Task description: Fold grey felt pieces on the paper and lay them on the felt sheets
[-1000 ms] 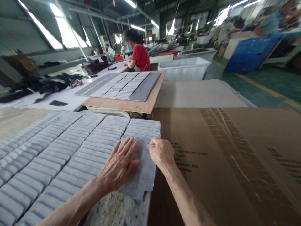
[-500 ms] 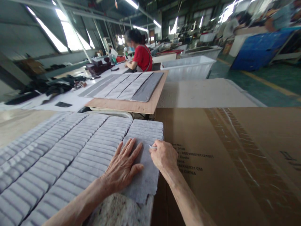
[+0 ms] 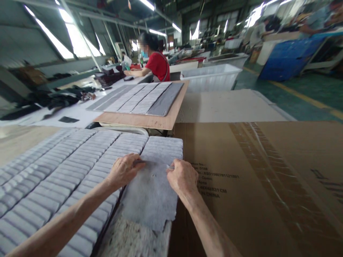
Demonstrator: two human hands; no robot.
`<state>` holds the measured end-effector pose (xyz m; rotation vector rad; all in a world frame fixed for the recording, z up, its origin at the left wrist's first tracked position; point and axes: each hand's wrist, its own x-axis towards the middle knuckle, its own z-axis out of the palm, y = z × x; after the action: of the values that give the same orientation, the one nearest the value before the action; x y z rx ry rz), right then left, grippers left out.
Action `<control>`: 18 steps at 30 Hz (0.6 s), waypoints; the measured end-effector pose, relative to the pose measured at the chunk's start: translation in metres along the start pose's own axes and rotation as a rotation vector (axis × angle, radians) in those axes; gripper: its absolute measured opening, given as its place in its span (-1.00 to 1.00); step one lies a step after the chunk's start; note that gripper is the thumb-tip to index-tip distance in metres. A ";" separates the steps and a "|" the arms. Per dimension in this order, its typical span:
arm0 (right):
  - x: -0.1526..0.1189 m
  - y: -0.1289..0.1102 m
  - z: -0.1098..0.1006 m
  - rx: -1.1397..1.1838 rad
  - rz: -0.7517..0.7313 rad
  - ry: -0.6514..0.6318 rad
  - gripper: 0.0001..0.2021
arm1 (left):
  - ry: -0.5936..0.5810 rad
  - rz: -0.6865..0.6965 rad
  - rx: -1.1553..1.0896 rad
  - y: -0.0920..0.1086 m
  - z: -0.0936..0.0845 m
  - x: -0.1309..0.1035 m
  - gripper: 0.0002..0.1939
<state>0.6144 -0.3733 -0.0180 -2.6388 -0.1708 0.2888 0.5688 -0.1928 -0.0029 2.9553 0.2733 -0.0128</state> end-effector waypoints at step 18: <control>0.002 0.001 -0.002 0.023 0.004 -0.025 -0.92 | 0.053 -0.104 0.038 0.001 0.009 -0.001 -0.83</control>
<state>0.6172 -0.3742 -0.0170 -2.6139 -0.1698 0.3238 0.5680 -0.1952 -0.0115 2.9791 0.4383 0.0479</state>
